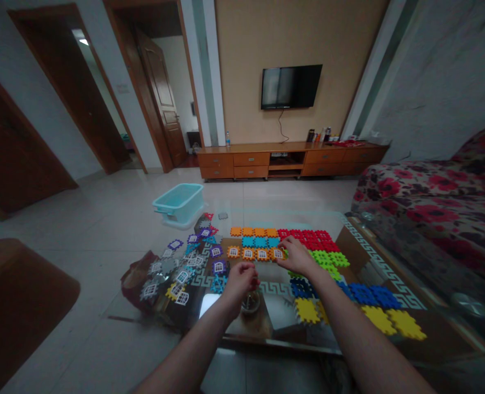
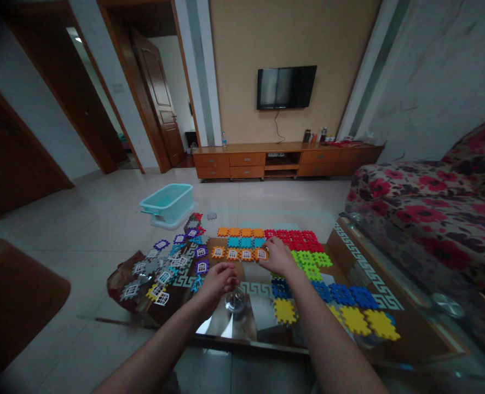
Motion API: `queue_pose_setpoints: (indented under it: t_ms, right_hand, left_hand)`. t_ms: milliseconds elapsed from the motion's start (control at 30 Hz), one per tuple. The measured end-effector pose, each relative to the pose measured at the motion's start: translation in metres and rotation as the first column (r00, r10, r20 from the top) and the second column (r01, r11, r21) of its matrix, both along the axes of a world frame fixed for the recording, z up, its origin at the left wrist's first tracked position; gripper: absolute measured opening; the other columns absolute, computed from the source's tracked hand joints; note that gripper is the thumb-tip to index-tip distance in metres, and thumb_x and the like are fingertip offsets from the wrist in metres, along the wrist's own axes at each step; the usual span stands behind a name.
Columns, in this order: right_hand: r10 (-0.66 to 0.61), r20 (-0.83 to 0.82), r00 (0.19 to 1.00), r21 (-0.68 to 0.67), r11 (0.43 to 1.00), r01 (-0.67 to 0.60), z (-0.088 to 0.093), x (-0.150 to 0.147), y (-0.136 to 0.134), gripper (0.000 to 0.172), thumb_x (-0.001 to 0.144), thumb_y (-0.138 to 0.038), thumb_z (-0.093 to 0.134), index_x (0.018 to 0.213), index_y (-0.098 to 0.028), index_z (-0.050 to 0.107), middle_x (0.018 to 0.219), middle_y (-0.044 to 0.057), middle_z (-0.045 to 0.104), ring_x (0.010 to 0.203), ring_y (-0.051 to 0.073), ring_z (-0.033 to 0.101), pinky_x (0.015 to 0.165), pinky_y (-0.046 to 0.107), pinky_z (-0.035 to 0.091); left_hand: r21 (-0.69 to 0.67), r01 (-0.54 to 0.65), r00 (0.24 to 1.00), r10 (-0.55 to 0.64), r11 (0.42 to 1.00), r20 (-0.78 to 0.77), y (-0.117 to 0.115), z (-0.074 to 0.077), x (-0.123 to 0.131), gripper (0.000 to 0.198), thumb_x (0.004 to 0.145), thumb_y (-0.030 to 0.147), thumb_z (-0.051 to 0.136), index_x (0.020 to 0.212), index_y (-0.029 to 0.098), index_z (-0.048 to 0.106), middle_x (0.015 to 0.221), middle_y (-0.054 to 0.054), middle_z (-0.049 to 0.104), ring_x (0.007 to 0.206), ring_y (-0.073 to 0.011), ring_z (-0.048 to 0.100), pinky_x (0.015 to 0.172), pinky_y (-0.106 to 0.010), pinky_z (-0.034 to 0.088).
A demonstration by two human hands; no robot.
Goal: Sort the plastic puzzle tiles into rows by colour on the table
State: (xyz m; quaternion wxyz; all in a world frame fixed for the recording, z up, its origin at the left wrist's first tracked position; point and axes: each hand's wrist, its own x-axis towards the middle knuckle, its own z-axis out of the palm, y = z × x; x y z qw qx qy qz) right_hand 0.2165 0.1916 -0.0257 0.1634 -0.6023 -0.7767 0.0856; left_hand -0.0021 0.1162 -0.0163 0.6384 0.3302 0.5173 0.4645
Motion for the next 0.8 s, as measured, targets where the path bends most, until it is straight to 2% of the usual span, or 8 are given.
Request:
queue_pose_setpoints:
  t_ms: [200,567,800]
  right_hand:
    - [-0.015,0.009,1.0,-0.012,1.0,0.015,-0.0062,-0.0068,0.005,0.038,0.074,-0.035,0.072,0.107,-0.018,0.066,0.114,0.011,0.057,0.109,0.027,0.052,0.089,0.036,0.038]
    - [-0.028,0.03,0.999,-0.027,0.999,0.029,-0.0057,-0.0077,0.0055,0.033,0.074,-0.037,0.073,0.101,-0.019,0.069,0.112,0.011,0.057,0.108,0.027,0.052,0.089,0.035,0.038]
    - [-0.033,0.037,0.999,-0.032,0.999,0.035,-0.0043,-0.008,0.0041,0.033,0.074,-0.037,0.072,0.103,-0.019,0.069,0.114,0.012,0.057,0.108,0.028,0.053,0.086,0.035,0.039]
  left_hand:
    - [-0.034,-0.005,1.0,0.005,0.999,0.0,0.001,-0.0012,0.001,0.025,0.072,0.025,0.072,0.089,0.016,0.057,0.071,0.0,0.06,0.05,-0.0052,0.053,0.046,-0.016,0.035]
    - [-0.033,0.008,1.0,-0.008,0.999,0.003,0.0003,-0.0048,0.0002,0.024,0.073,0.024,0.071,0.09,0.016,0.058,0.072,-0.001,0.061,0.052,-0.0061,0.055,0.048,-0.017,0.039]
    - [-0.04,0.017,1.0,-0.018,0.999,-0.014,0.0006,-0.006,0.0004,0.024,0.074,0.023,0.071,0.092,0.015,0.058,0.074,-0.001,0.062,0.051,-0.0058,0.055,0.047,-0.017,0.037]
